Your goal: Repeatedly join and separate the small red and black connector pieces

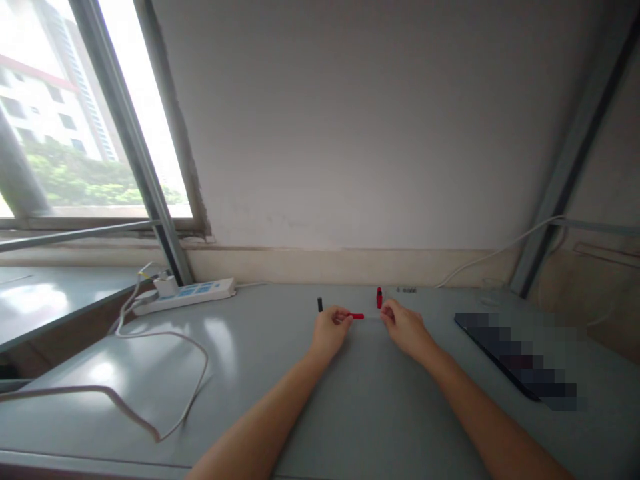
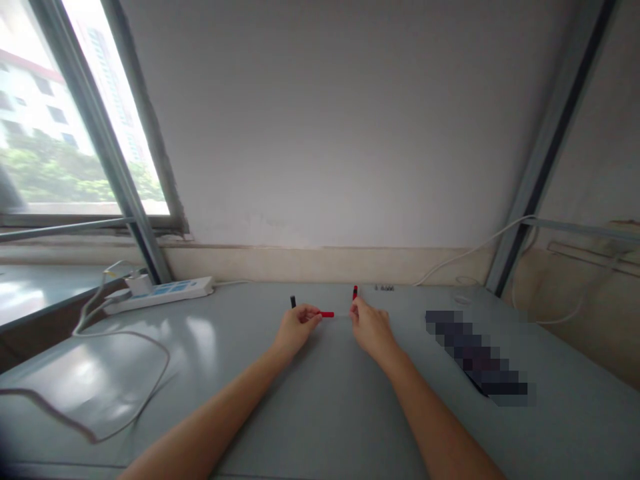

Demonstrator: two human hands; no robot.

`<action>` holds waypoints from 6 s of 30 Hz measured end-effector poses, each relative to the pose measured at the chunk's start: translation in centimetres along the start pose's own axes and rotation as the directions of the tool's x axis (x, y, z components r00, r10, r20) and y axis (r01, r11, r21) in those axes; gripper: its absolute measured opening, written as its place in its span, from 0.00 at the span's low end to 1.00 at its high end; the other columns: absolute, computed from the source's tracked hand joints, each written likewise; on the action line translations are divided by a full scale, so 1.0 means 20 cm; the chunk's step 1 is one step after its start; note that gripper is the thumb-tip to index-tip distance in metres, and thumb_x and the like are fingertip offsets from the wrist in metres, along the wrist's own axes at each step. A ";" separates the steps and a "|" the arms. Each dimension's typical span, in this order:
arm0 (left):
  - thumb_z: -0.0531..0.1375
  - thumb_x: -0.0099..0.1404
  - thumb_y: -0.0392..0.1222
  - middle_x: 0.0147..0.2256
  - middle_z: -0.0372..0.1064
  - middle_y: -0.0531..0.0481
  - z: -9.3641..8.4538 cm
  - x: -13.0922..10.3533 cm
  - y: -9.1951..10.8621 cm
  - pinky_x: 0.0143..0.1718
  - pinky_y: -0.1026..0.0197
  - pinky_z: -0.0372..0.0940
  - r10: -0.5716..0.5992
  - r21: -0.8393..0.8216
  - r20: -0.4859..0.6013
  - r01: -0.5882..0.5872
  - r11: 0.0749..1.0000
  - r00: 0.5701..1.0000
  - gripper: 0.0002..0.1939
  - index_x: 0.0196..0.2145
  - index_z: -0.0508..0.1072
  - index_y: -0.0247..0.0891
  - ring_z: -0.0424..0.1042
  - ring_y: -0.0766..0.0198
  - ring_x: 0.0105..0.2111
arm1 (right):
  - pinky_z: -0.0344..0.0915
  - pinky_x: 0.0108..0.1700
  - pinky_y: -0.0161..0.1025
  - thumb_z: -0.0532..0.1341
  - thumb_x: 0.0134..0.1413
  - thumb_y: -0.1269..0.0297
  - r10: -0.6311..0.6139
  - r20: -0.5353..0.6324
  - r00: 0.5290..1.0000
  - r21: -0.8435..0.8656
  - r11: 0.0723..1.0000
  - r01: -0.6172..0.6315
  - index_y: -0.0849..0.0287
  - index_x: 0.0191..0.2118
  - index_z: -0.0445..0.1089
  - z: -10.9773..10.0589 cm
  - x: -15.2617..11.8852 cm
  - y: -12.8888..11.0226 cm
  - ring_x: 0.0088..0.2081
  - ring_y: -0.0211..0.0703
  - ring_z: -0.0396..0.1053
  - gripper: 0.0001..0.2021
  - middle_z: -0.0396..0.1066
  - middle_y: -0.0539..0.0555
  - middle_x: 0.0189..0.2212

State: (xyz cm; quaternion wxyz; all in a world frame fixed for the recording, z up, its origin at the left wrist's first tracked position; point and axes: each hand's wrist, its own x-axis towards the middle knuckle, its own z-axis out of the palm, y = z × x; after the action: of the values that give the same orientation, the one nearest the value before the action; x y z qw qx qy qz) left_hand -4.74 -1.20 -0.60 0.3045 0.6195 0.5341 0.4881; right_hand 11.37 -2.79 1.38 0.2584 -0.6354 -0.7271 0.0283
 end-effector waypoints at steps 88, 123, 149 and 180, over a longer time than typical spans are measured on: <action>0.59 0.46 0.34 0.23 0.69 0.45 -0.16 0.28 -0.13 0.29 0.63 0.57 -0.074 0.579 0.080 0.014 0.815 0.994 0.03 0.18 0.69 0.34 0.68 0.58 0.29 | 0.58 0.30 0.34 0.57 0.45 0.67 -0.039 0.118 0.992 0.113 0.993 0.025 0.58 0.30 0.70 0.34 0.29 -0.26 0.33 0.43 0.69 0.06 0.73 0.55 0.30; 0.50 0.56 0.37 0.50 0.60 0.36 0.18 0.11 0.08 0.49 0.57 0.55 0.198 0.602 0.484 -0.488 0.632 0.852 0.31 0.57 0.48 0.28 0.59 0.55 0.50 | 0.57 0.41 0.42 0.53 0.51 0.64 -0.013 0.144 0.990 -0.208 0.977 0.043 0.61 0.41 0.68 -0.03 0.01 0.08 0.43 0.49 0.65 0.12 0.69 0.60 0.41; 0.47 0.61 0.34 0.37 0.69 0.43 0.29 0.15 0.12 0.38 0.60 0.60 0.215 0.685 0.282 -0.353 0.637 0.935 0.12 0.37 0.68 0.35 0.67 0.59 0.39 | 0.44 0.54 0.57 0.42 0.56 0.55 0.129 0.312 0.941 -0.241 0.969 -0.053 0.55 0.58 0.49 0.07 0.01 0.13 0.59 0.51 0.43 0.25 0.46 0.58 0.60; 0.59 0.47 0.33 0.19 0.68 0.52 0.04 0.04 -0.04 0.24 0.68 0.57 -0.071 -0.241 0.003 0.069 0.968 0.997 0.03 0.24 0.69 0.33 0.64 0.70 0.20 | 0.59 0.34 0.35 0.47 0.51 0.67 -0.062 -0.100 0.993 0.296 0.951 0.089 0.59 0.33 0.59 0.09 0.06 0.06 0.29 0.39 0.65 0.06 0.67 0.52 0.27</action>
State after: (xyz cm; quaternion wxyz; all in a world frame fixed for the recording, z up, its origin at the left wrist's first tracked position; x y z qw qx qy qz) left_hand -4.32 -0.09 -1.25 0.3930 0.5575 0.4933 0.5398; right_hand 11.74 -0.98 -0.22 0.3848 -0.5612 -0.7259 0.0999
